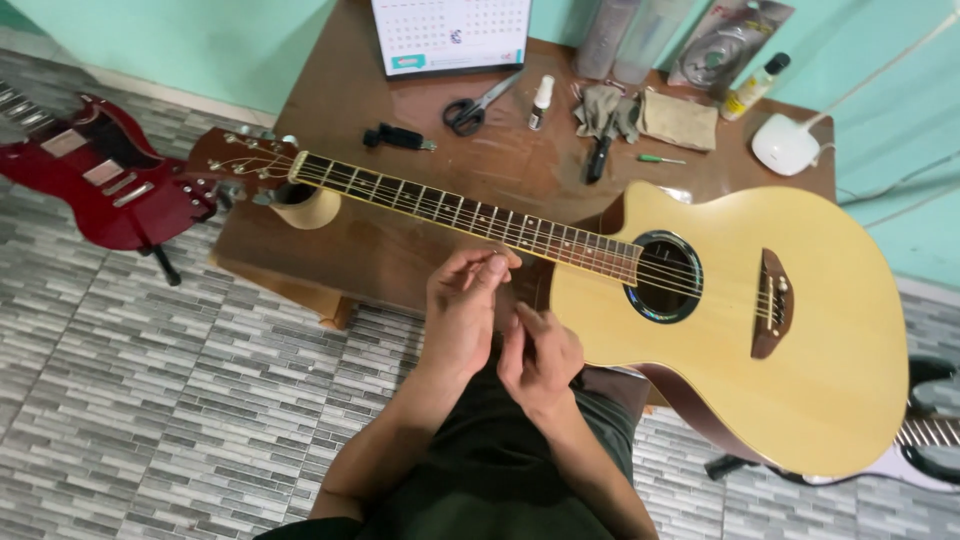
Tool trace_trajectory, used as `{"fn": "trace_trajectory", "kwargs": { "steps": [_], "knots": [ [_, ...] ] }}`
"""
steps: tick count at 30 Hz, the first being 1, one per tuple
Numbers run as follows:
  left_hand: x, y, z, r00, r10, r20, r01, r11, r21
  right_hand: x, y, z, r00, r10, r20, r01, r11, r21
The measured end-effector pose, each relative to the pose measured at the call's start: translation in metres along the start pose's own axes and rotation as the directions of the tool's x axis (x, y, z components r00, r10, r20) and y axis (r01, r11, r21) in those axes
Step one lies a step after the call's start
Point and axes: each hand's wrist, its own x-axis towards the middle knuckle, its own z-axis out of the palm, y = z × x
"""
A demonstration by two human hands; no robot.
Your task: The person replaces a guitar string on an acoustic guitar. They thread the string through the bridge, tie a knot, insert it into the tuning peg, wind it, and trim the excess with wire cutters. The person then uses a string winder to tighten the string.
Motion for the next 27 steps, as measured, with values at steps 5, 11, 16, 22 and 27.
{"fn": "trace_trajectory", "kwargs": {
  "steps": [5,11,16,22,27],
  "knots": [
    [0.020,0.020,-0.011,0.994,0.088,0.069,-0.077,0.986,-0.150,-0.009,-0.019,0.003,0.993,-0.111,0.028,0.108,0.989,0.100],
    [0.031,0.044,-0.014,0.978,0.108,0.177,-0.066,0.972,-0.227,-0.045,-0.021,0.001,0.965,-0.196,0.173,0.168,0.972,0.167],
    [0.030,0.055,-0.013,0.967,0.084,0.241,-0.024,0.969,-0.245,-0.057,-0.023,-0.002,0.919,-0.229,0.321,0.179,0.968,0.176],
    [0.033,0.062,-0.015,0.965,0.090,0.245,-0.040,0.979,-0.200,-0.063,-0.023,-0.005,0.884,-0.263,0.386,0.206,0.961,0.184],
    [0.035,0.065,-0.015,0.966,0.096,0.242,-0.043,0.975,-0.217,-0.068,-0.020,-0.005,0.870,-0.291,0.398,0.251,0.956,0.151]
  ]
}}
